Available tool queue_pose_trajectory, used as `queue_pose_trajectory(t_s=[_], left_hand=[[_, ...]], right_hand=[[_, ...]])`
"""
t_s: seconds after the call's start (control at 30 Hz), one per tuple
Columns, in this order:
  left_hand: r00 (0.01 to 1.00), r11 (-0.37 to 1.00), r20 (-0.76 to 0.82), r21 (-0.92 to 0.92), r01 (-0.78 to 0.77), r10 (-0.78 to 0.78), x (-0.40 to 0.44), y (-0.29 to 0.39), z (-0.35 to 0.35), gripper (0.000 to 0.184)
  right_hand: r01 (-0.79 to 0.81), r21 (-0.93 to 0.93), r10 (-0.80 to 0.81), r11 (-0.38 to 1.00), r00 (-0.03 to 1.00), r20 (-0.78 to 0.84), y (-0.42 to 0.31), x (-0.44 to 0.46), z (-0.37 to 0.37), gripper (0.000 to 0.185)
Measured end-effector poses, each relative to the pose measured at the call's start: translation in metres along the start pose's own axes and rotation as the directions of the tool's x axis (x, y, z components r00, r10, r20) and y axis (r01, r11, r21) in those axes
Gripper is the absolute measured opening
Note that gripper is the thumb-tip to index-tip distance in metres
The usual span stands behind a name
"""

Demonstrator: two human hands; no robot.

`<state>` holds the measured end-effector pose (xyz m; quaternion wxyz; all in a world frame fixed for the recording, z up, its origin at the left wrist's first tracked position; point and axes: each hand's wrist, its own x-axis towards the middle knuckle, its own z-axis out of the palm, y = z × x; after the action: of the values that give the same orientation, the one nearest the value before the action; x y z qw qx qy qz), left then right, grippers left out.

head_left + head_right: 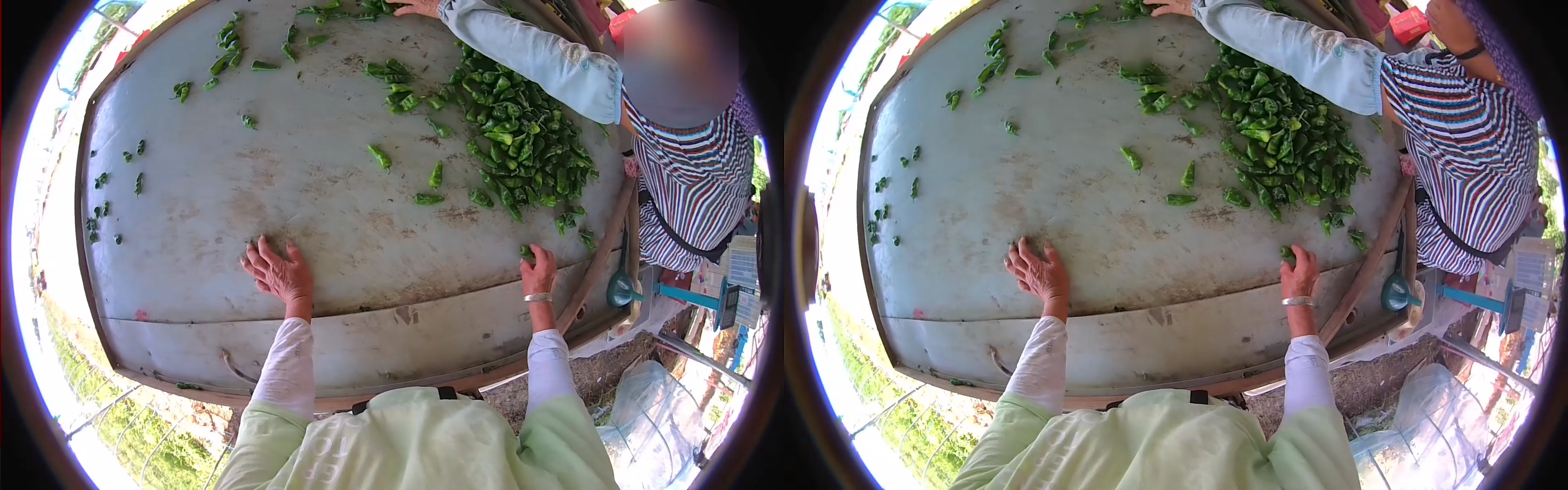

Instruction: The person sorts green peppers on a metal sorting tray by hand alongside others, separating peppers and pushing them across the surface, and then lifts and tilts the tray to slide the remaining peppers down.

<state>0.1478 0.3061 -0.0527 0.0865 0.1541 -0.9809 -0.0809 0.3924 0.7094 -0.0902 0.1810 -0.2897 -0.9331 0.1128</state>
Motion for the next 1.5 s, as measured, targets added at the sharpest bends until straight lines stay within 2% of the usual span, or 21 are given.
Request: queue_pose_trajectory(t_s=[0.07, 0.1, 0.13, 0.17, 0.2, 0.3, 0.33, 0.4, 0.43, 0.5, 0.53, 0.6, 0.7, 0.83, 0.9, 1.0, 1.07, 1.1, 1.17, 1.3, 1.5], left_hand=[[1.000, 1.000, 0.010, -0.012, -0.005, 0.006, 0.000, 0.001, -0.001, 0.061], [1.000, 1.000, 0.003, -0.011, -0.005, 0.005, 0.001, 0.001, -0.002, 0.061], [1.000, 1.000, 0.006, -0.010, -0.005, 0.005, 0.001, 0.002, -0.002, 0.061], [1.000, 1.000, 0.013, -0.009, -0.006, 0.006, 0.000, 0.002, -0.003, 0.061], [1.000, 1.000, 0.013, -0.009, -0.005, 0.005, -0.002, 0.002, -0.004, 0.061], [1.000, 1.000, 0.018, -0.017, 0.003, -0.003, 0.001, 0.005, -0.005, 0.061], [1.000, 1.000, 0.003, -0.010, -0.004, 0.004, 0.001, 0.003, -0.004, 0.061], [1.000, 1.000, 0.015, -0.006, -0.025, 0.025, -0.002, 0.002, -0.001, 0.061], [1.000, 1.000, 0.014, -0.002, -0.017, 0.017, -0.001, 0.003, -0.002, 0.060], [1.000, 1.000, 0.018, 0.000, -0.002, 0.002, -0.001, 0.002, -0.002, 0.060], [1.000, 1.000, 0.022, -0.002, -0.004, 0.004, -0.001, 0.002, -0.001, 0.060], [1.000, 1.000, 0.004, -0.004, -0.010, 0.010, 0.000, 0.000, 0.001, 0.060], [1.000, 1.000, -0.008, 0.004, -0.018, 0.018, -0.001, -0.001, 0.003, 0.060], [1.000, 1.000, -0.020, 0.002, 0.004, -0.004, 0.004, 0.000, 0.003, 0.060], [1.000, 1.000, -0.003, 0.014, -0.009, 0.009, 0.001, -0.002, 0.003, 0.060], [1.000, 1.000, 0.012, 0.019, -0.007, 0.007, 0.000, -0.001, 0.002, 0.061], [1.000, 1.000, 0.002, 0.017, -0.002, 0.002, 0.000, -0.002, 0.003, 0.061], [1.000, 1.000, 0.006, 0.017, -0.006, 0.006, 0.000, -0.003, 0.003, 0.061], [1.000, 1.000, 0.008, 0.015, 0.001, -0.001, 0.000, 0.000, 0.000, 0.060], [1.000, 1.000, -0.011, -0.004, -0.019, 0.019, -0.001, 0.002, -0.002, 0.060], [1.000, 1.000, -0.008, -0.002, -0.021, 0.021, -0.001, 0.002, -0.001, 0.060]], right_hand=[[-0.389, 0.242, 0.315, 0.889, 0.902, 0.294, 0.012, 0.008, 0.019, 0.042], [-0.388, 0.250, 0.312, 0.887, 0.904, 0.293, 0.005, 0.019, 0.020, 0.042], [-0.655, 0.626, 0.511, 0.424, 0.744, 0.431, -0.012, 0.036, 0.011, 0.037], [-0.647, 0.730, 0.539, -0.219, 0.544, 0.643, -0.027, 0.046, 0.003, 0.033], [-0.648, 0.730, 0.539, -0.218, 0.544, 0.643, -0.038, 0.050, -0.001, 0.033], [-0.660, 0.750, 0.580, 0.043, 0.628, 0.519, -0.064, 0.058, 0.005, 0.033], [-0.661, 0.749, 0.582, 0.043, 0.626, 0.519, -0.069, 0.055, 0.010, 0.033], [-0.735, 0.657, 0.439, 0.166, 0.652, 0.619, -0.076, 0.044, 0.013, 0.039], [-0.738, 0.653, 0.453, 0.170, 0.647, 0.613, -0.081, 0.042, 0.012, 0.039], [-0.786, 0.540, 0.230, 0.302, 0.610, 0.759, -0.092, 0.042, 0.014, 0.040], [-0.786, 0.539, 0.234, 0.303, 0.609, 0.758, -0.099, 0.046, 0.012, 0.040], [-0.587, 0.775, 0.339, 0.234, 0.797, 0.501, -0.108, 0.056, 0.011, 0.038], [-0.504, 0.828, 0.394, 0.248, 0.833, 0.389, -0.098, 0.070, 0.013, 0.035], [-0.471, 0.837, 0.336, 0.279, 0.864, 0.375, -0.082, 0.073, 0.023, 0.033], [-0.561, 0.785, 0.415, 0.264, 0.800, 0.432, -0.078, 0.058, 0.024, 0.030], [-0.519, 0.794, 0.428, 0.316, 0.825, 0.369, -0.066, 0.031, 0.030, 0.026], [-0.442, 0.805, 0.424, 0.395, 0.865, 0.268, -0.057, 0.014, 0.030, 0.024], [-0.438, 0.809, 0.418, 0.392, 0.868, 0.268, -0.057, 0.008, 0.026, 0.024], [-0.479, 0.714, 0.406, 0.510, 0.866, 0.291, -0.057, -0.001, 0.014, 0.024], [-0.526, 0.680, 0.428, 0.511, 0.842, 0.329, -0.059, -0.011, 0.009, 0.023], [-0.495, 0.720, 0.457, 0.486, 0.846, 0.274, -0.062, 0.004, 0.008, 0.018]])
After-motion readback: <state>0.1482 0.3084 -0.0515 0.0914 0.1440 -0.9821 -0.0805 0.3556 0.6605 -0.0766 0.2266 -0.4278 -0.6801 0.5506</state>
